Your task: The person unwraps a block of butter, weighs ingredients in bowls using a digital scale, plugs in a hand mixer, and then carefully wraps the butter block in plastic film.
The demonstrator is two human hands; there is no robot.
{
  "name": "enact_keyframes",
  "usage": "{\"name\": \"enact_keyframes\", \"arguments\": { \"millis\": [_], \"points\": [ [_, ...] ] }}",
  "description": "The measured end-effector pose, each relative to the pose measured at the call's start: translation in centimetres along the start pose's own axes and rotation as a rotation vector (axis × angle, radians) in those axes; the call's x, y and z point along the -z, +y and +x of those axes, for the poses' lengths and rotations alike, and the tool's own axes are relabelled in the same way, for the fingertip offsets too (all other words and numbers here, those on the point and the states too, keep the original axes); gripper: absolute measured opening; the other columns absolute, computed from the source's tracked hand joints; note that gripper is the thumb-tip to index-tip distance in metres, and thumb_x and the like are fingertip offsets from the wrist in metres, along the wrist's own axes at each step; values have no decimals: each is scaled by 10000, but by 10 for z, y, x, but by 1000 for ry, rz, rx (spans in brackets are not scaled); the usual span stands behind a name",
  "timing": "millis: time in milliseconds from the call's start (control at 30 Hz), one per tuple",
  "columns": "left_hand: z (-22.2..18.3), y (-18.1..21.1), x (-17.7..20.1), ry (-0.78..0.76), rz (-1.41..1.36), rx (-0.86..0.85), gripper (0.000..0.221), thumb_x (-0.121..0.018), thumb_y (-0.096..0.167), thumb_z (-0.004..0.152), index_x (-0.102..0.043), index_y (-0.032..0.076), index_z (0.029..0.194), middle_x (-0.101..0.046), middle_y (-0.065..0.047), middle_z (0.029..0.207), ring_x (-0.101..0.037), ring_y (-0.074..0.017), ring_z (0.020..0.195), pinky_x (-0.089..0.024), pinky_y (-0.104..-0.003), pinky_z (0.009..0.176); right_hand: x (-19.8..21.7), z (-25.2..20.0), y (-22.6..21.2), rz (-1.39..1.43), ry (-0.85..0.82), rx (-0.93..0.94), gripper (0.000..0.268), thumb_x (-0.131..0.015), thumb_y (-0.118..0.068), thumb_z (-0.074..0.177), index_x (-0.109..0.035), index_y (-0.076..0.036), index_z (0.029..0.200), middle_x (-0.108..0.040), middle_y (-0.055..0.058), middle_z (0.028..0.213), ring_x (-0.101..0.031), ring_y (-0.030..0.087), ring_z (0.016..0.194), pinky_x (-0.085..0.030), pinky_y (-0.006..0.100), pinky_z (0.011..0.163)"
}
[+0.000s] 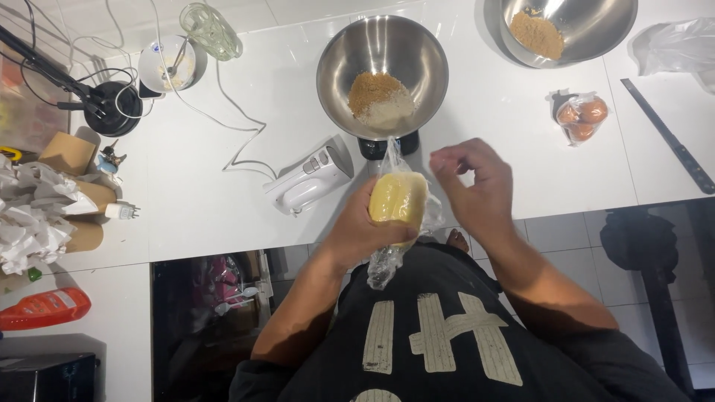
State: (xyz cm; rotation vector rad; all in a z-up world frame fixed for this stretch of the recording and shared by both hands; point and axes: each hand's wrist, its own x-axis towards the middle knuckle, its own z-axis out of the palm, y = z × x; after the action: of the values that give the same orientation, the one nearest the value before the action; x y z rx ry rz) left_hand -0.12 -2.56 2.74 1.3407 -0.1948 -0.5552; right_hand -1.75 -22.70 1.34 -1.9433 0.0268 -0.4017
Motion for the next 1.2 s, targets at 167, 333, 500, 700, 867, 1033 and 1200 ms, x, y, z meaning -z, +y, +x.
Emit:
{"name": "enact_keyframes", "arguments": {
  "millis": [167,333,500,700,867,1033,1200],
  "points": [
    [0,7,-10,40,287,8,697,-938,302,561,-626,-4,1104,-678,-161,860,-690,-283,777,-570,-427,691,-5,-3,-16,-15,-147,-42,221,-845,-126,849,-787,-27,1038,-615,159,889,-600,269,875,-519,418,831],
    [-3,4,-16,71,332,88,742,-897,284,593,-619,-2,1219,-683,-166,910,-701,-303,807,-583,-420,734,5,8,-9,34,-182,-127,88,-761,-112,945,-797,-33,934,-630,148,835,-606,259,858,-537,430,818],
    [0,0,-15,5,259,99,690,-907,194,547,-666,-2,1163,-704,-162,867,-716,-302,767,-590,-395,663,22,23,-6,46,-222,-180,159,-630,-66,1018,-733,3,919,-658,151,771,-694,321,835,-543,462,823],
    [15,-6,-26,-77,-47,144,563,-885,7,515,-710,-35,1049,-703,-167,771,-726,-292,699,-621,-353,573,35,46,30,90,-254,-227,165,-649,-159,1038,-725,-45,945,-633,75,730,-601,197,772,-472,348,765],
    [30,-25,-32,-55,-205,205,767,-941,60,485,-625,-123,1160,-682,-185,827,-735,-335,724,-634,-430,631,54,61,64,70,-260,-267,152,-637,-175,1053,-718,-73,973,-658,67,750,-604,186,762,-474,326,768],
    [45,-44,-52,38,-194,270,862,-912,81,533,-533,-158,1269,-662,-222,920,-731,-383,805,-636,-491,733,90,54,72,44,-153,-194,125,-605,-121,1083,-710,-72,1038,-638,71,751,-597,202,791,-498,368,834],
    [60,-42,-87,125,-125,92,464,-837,-46,565,-690,-75,1003,-682,-148,780,-732,-309,680,-623,-400,595,135,41,54,-81,-153,-98,14,-751,-107,997,-764,-103,1002,-640,61,803,-593,177,854,-508,388,892]
  ]
}}
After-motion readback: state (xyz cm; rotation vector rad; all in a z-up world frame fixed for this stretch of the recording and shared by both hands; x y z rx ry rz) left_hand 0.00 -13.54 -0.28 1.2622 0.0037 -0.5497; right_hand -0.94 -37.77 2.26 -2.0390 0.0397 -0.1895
